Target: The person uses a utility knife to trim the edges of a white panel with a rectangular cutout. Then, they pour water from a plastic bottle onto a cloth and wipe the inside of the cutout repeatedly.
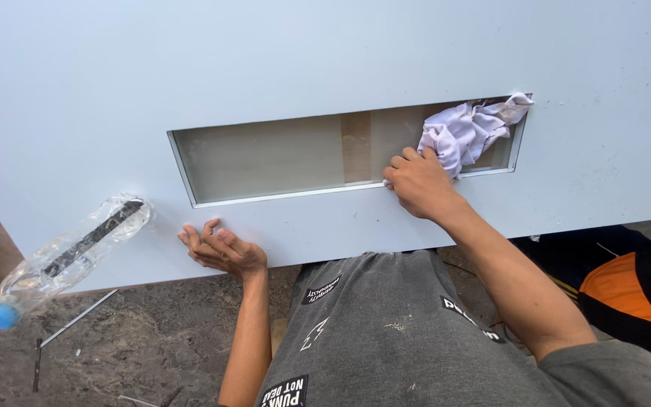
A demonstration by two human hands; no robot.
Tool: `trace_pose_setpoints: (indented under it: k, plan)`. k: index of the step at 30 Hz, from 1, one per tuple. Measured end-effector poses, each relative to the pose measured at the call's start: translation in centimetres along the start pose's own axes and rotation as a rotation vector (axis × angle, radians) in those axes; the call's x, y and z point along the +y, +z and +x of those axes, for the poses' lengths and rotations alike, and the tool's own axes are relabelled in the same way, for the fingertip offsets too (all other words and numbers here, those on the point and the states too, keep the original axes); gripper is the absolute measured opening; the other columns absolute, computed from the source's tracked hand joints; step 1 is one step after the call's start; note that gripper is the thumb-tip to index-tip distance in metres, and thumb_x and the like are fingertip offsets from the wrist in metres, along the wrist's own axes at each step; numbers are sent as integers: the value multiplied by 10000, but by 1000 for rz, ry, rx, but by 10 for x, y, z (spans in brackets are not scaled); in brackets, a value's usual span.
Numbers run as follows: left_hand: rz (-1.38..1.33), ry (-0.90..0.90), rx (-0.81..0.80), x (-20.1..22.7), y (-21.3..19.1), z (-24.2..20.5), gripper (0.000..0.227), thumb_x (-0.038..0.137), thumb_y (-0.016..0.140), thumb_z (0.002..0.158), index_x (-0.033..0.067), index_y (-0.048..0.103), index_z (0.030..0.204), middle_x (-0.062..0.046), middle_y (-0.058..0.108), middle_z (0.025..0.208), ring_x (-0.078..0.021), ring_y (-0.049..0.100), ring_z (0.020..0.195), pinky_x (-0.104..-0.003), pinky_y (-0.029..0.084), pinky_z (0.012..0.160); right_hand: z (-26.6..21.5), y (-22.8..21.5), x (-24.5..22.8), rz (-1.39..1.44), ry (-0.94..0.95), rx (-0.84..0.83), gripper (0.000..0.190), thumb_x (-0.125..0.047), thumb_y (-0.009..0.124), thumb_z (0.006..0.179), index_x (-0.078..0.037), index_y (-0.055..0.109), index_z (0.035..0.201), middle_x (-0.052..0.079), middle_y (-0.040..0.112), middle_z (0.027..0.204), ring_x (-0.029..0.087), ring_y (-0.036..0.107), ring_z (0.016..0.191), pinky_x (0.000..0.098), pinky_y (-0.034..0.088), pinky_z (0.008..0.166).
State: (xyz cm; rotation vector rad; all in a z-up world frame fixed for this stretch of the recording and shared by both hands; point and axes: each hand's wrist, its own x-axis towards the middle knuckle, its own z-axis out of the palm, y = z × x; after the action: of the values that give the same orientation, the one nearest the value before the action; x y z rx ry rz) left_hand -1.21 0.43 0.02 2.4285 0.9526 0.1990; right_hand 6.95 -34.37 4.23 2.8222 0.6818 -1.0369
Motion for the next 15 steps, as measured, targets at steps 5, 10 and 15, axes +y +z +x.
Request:
trace_pose_setpoints:
  k: [5,10,15]
  plan:
    - [49,56,-45,-10,-1,0,408,516,285,1075,197,523,1162,-141,333,1560,-357,240,1517,-572,73,1224,36,-4,-56,246,-99,131,104,-254,660,962,-174,721,937,43,680,867,249,600,892,411,468,825]
    - [217,603,-288,-5,13,-7,483,553,411,1037,205,516,1355,-143,357,1572,-346,228,1531,-566,99,1217,28,27,-67,362,-122,457,221,-354,565,1011,-165,678,1015,46,592,899,240,563,917,396,455,804]
    - [235,939,-305,29,41,-24,420,553,468,1029,235,603,1268,-13,494,1300,-235,421,1302,-478,230,1116,-55,97,43,172,135,530,209,-407,537,1047,-260,683,1018,-11,587,1007,224,521,1067,400,398,967]
